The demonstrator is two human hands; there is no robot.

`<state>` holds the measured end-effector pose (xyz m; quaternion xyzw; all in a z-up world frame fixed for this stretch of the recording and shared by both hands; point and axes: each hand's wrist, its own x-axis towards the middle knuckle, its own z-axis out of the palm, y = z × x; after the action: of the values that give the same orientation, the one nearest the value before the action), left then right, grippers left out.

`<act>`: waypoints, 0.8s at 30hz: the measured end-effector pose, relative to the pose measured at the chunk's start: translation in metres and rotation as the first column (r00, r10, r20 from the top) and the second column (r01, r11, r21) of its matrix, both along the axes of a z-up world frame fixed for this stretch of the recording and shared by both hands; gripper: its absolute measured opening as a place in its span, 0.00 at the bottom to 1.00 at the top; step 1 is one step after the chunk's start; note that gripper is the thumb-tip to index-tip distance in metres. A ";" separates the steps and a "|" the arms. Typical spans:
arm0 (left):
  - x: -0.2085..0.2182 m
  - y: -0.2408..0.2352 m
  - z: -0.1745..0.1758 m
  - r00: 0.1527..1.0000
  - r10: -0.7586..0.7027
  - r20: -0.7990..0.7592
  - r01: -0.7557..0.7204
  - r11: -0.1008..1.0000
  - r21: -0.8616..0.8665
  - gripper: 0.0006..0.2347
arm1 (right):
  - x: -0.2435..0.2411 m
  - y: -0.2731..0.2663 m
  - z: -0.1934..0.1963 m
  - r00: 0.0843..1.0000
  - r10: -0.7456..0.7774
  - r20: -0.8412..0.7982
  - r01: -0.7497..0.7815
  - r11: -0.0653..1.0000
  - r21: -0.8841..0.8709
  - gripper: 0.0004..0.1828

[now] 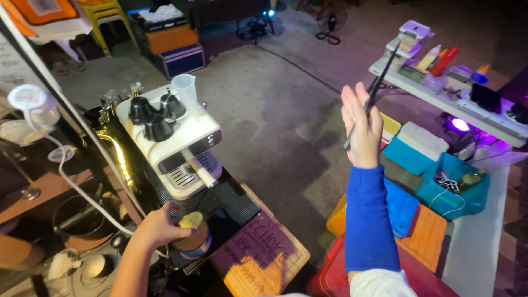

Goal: The person opens a can of coffee creamer and pours it into a plastic squeeze bottle. They then scoop ice into a clear plastic cup and add a brown powder from a jar into a small metal container on a scale. The person uses a knife to open the creamer can and a spoon to scoop the powder.

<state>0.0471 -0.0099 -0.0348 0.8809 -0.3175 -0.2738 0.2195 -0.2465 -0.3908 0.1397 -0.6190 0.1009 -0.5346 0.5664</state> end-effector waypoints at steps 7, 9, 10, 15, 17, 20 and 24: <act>-0.002 0.002 0.006 1.000 0.010 -0.001 -0.010 0.998 -0.064 0.45 | -0.005 0.122 -0.129 0.934 0.091 -0.345 -0.086 0.996 0.031 0.23; -0.003 0.004 0.007 1.000 0.001 -0.005 -0.001 0.998 -0.064 0.45 | -0.004 0.164 -0.164 0.902 0.172 -0.396 -0.083 0.969 0.232 0.23; -0.002 0.003 0.008 1.000 -0.006 -0.005 0.005 0.998 -0.064 0.45 | -0.003 0.174 -0.172 0.909 0.236 -0.344 -0.103 0.926 0.364 0.24; 0.000 0.002 0.003 1.000 -0.019 -0.005 0.019 0.999 -0.037 0.44 | -0.044 0.114 -0.105 0.981 -0.100 0.165 0.071 0.983 0.171 0.28; 0.003 0.000 -0.002 0.999 -0.030 0.015 0.030 0.999 -0.042 0.43 | -0.077 0.084 -0.053 0.899 -0.231 0.373 0.310 0.936 -0.169 0.28; 0.004 -0.003 -0.007 0.999 -0.030 0.018 0.031 0.999 -0.044 0.44 | -0.130 0.059 0.015 0.695 -0.304 0.651 0.597 0.749 -0.288 0.24; 0.005 -0.004 -0.009 1.000 -0.025 0.007 0.025 1.000 -0.008 0.45 | -0.133 0.026 0.043 0.695 -0.301 0.653 0.593 0.754 -0.284 0.24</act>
<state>0.0524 -0.0135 -0.0442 0.8769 -0.3303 -0.2723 0.2188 -0.3795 -0.3644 0.1826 -0.5027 -0.0547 -0.8266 0.2470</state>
